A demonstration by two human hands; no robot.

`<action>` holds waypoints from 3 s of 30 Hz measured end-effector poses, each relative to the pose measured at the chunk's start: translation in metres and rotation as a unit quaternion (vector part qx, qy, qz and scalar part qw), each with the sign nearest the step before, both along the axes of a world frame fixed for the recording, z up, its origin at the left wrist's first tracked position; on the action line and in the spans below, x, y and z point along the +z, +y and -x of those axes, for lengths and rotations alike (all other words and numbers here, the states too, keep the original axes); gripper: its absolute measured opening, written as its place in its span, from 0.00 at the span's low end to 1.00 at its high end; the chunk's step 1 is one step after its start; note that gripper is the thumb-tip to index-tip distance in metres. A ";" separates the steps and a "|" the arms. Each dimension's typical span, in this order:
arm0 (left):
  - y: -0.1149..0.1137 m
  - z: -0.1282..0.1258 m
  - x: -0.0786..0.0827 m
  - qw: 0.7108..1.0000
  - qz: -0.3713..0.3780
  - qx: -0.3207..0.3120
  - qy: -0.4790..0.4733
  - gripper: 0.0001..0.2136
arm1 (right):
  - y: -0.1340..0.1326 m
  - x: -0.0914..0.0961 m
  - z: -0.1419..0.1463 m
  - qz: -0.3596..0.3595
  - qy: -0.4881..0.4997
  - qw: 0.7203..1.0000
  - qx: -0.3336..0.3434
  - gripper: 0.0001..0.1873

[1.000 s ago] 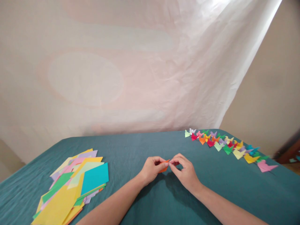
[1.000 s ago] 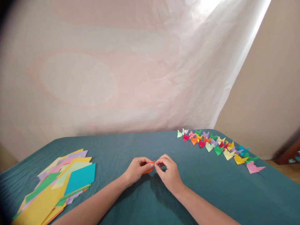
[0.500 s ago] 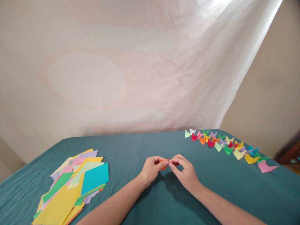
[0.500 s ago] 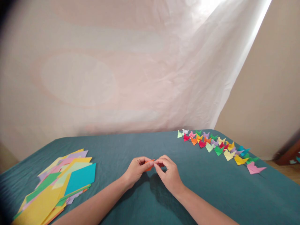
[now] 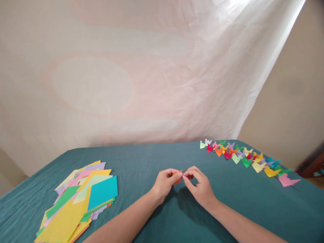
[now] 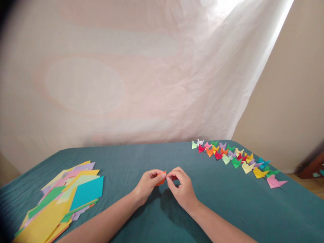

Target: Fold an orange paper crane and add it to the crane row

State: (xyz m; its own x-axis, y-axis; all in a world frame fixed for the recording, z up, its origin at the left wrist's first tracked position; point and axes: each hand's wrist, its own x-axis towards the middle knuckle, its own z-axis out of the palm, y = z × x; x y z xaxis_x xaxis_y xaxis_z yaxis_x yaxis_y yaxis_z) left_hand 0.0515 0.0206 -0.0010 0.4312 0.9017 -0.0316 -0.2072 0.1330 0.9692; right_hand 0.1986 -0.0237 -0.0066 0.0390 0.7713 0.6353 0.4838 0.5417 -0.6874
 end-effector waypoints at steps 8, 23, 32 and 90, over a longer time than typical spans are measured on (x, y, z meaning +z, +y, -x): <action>0.001 0.000 -0.002 1.000 0.003 -0.004 -0.003 0.18 | 0.000 -0.002 0.001 0.001 -0.002 1.000 0.001 0.05; -0.005 -0.003 0.001 0.993 0.004 -0.053 -0.105 0.12 | -0.008 0.001 0.009 0.047 0.002 0.998 0.037 0.01; -0.005 -0.002 0.000 0.991 0.002 -0.081 -0.107 0.10 | -0.007 0.004 0.007 0.056 -0.001 0.998 0.038 0.09; -0.001 0.000 -0.002 0.999 -0.030 -0.023 -0.020 0.15 | -0.005 0.000 0.001 0.024 0.029 0.999 0.004 0.07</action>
